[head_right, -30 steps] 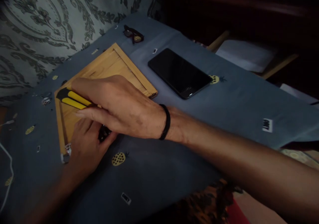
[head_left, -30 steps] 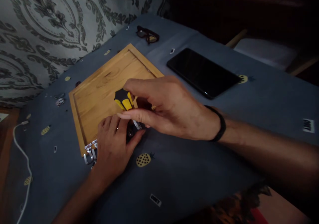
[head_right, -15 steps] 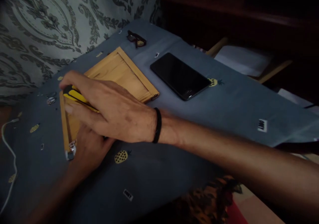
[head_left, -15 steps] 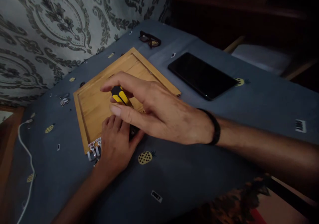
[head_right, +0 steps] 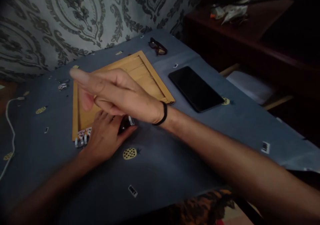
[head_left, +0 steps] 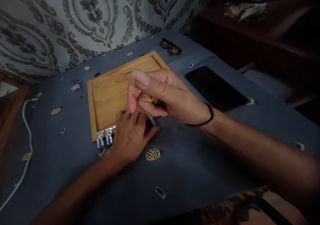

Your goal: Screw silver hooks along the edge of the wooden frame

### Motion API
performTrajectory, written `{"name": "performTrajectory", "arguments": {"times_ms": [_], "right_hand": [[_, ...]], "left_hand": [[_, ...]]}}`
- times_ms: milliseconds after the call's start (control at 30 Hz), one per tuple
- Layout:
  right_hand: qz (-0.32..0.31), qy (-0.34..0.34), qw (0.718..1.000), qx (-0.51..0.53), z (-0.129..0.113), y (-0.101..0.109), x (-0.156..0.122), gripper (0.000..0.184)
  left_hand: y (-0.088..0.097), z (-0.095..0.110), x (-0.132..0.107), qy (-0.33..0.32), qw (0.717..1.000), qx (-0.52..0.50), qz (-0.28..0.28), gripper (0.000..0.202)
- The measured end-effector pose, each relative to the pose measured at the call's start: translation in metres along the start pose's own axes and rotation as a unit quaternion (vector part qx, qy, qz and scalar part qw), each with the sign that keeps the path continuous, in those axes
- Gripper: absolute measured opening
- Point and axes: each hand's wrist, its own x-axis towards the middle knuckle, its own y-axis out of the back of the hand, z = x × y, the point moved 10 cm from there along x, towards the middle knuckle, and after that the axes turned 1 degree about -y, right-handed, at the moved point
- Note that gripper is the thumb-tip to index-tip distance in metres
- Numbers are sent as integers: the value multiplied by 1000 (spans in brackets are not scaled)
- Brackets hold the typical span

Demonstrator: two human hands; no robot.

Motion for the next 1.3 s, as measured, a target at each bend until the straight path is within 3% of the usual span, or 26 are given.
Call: {"name": "performTrajectory", "arguments": {"times_ms": [67, 367, 567, 667, 800, 900, 1033, 1300], "right_hand": [[-39, -5, 999, 15, -2, -3, 2, 47], [159, -19, 987, -27, 5, 27, -20, 37], [219, 49, 970, -91, 5, 41, -45, 30], [244, 53, 949, -194, 2, 44, -56, 26], [203, 56, 907, -364, -2, 38, -56, 23], [163, 53, 889, -425, -1, 37, -54, 14], [188, 45, 882, -430, -3, 48, -59, 17], [207, 1, 905, -372, -5, 50, -66, 37]], "left_hand": [[1, 0, 0, 4, 1000, -3, 3, 37], [-5, 0, 1, 23, 999, -13, -30, 32], [-2, 1, 2, 20, 999, -9, -23, 32], [-1, 1, 2, 17, 1000, -9, -6, 32], [0, 2, 1, 16, 1000, -7, 6, 30], [2, 2, 2, 15, 1000, -9, 15, 33], [4, 3, 3, 16, 1000, -17, 16, 33], [0, 2, 3, 19, 1000, -12, -1, 31]]}}
